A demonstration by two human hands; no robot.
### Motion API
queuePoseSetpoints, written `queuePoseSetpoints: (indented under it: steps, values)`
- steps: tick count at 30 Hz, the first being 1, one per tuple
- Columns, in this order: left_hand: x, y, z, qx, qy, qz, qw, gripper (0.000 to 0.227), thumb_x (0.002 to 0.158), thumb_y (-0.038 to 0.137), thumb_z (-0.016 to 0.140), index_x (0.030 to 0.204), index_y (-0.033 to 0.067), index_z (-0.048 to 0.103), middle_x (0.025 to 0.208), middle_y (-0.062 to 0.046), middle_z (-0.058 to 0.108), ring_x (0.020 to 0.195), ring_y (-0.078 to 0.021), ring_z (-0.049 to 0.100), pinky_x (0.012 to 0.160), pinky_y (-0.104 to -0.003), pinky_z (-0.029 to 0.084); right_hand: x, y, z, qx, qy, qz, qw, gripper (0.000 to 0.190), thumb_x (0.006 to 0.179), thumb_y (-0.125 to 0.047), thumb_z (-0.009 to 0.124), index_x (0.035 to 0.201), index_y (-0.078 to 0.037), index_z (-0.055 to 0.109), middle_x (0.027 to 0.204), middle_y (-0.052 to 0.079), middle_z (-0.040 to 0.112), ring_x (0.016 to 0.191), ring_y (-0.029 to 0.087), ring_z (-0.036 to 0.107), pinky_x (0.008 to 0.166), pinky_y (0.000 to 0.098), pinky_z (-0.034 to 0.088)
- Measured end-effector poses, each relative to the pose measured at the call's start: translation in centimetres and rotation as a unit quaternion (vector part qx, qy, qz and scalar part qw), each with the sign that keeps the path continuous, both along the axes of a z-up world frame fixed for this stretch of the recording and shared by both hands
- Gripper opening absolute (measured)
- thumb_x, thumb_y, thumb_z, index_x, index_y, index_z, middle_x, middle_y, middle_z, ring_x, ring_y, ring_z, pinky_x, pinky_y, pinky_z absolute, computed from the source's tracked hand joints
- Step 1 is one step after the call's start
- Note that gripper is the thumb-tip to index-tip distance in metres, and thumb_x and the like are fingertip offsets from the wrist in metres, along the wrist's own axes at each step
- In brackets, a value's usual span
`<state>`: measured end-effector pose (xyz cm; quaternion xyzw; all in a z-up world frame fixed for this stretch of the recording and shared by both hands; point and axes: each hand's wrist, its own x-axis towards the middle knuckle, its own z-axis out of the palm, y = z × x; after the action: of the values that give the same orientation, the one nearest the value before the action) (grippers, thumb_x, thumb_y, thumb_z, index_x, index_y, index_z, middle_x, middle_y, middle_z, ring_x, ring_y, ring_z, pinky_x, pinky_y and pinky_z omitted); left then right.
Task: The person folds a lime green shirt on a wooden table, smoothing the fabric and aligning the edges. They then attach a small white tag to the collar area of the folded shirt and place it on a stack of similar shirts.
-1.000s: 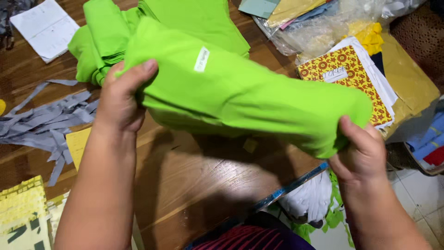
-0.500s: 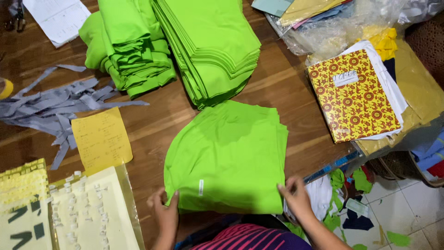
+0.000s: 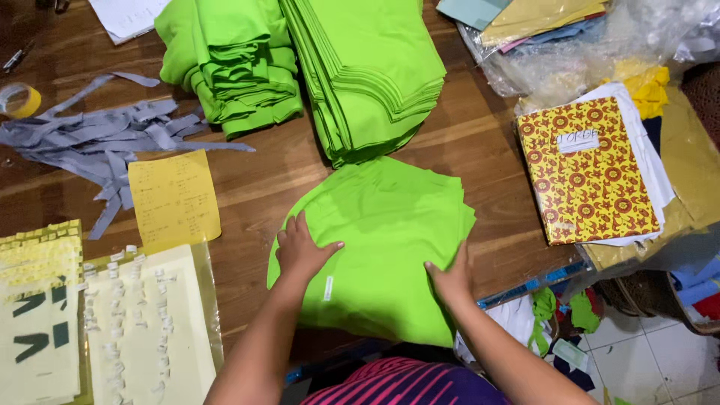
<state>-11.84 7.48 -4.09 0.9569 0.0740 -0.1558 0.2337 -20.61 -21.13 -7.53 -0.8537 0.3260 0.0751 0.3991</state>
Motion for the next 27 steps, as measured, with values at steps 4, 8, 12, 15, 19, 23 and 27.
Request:
queuePoseSetpoints:
  steps: [4,8,12,15,19,23,27]
  values:
    - [2.1,-0.5,-1.9,-0.07,0.087,0.074,0.991,0.105,0.052,0.058,0.087,0.137,0.0134,0.045,0.136,-0.013,0.052,0.126,-0.031,0.051,0.098,-0.049,0.047,0.1,-2.3,-4.2,0.257,-0.022,-0.191,0.947,0.093,0.073,-0.02,0.085,0.148,-0.002,0.033,0.145,0.031,0.04,0.135,0.047,0.037,0.109,0.0629,0.03]
    - [3.5,-0.4,0.0,-0.22,0.197,0.109,0.949,0.079,0.049,0.045,0.089,0.119,0.0128,0.071,0.117,-0.011,0.071,0.112,-0.0269,0.066,0.095,-0.045,0.051,2.8,-3.4,2.2,0.491,0.132,-0.223,0.832,0.084,0.075,-0.031,0.08,0.143,0.001,0.043,0.137,0.03,0.051,0.122,0.044,0.052,0.098,0.0662,0.037]
    - [3.0,2.7,4.1,-0.464,0.16,0.18,0.852,0.081,0.061,0.013,0.086,0.134,-0.0036,0.054,0.126,-0.027,0.062,0.116,-0.0403,0.059,0.097,-0.054,0.045,3.9,-5.2,8.8,0.525,0.039,-0.2,0.826,0.055,0.076,-0.02,0.074,0.127,-0.009,0.057,0.115,0.019,0.066,0.1,0.035,0.066,0.088,0.057,0.047]
    - [2.0,3.9,10.4,-0.449,0.027,0.051,0.891,0.079,0.053,0.01,0.091,0.125,-0.0056,0.061,0.116,-0.028,0.066,0.11,-0.0379,0.063,0.095,-0.05,0.049,4.3,-8.4,9.3,0.505,-0.165,-0.05,0.846,0.036,0.078,-0.004,0.069,0.113,0.002,0.064,0.102,0.026,0.069,0.09,0.037,0.07,0.086,0.0498,0.052]
    - [-1.7,2.5,13.7,-0.33,-0.214,0.002,0.919,0.084,0.054,0.011,0.091,0.125,-0.0073,0.05,0.112,-0.031,0.057,0.111,-0.045,0.056,0.102,-0.06,0.039,3.2,-5.9,14.2,0.335,-0.21,0.09,0.914,0.07,0.072,-0.001,0.069,0.137,0.006,0.045,0.134,0.029,0.054,0.124,0.044,0.052,0.108,0.0556,0.038]
    - [-7.2,4.8,-1.5,-0.252,-0.157,0.091,0.951,0.042,0.086,0.025,0.053,0.126,0.0107,0.057,0.122,-0.015,0.056,0.113,-0.0277,0.053,0.098,-0.039,0.041,-2.5,-8.9,0.0,0.253,-0.17,0.231,0.924,0.054,0.074,-0.019,0.078,0.124,-0.005,0.064,0.128,0.017,0.067,0.119,0.029,0.065,0.108,0.0454,0.046]
    - [-14.9,7.2,-8.2,-0.219,0.012,0.113,0.969,0.041,0.09,0.028,0.039,0.123,0.031,0.064,0.144,-0.007,0.045,0.136,-0.0277,0.037,0.109,-0.049,0.033,-7.8,-9.0,-9.9,0.182,-0.081,0.311,0.929,0.076,0.076,-0.03,0.082,0.143,-0.018,0.049,0.15,0.008,0.046,0.148,0.036,0.014,0.118,0.0524,0.008]
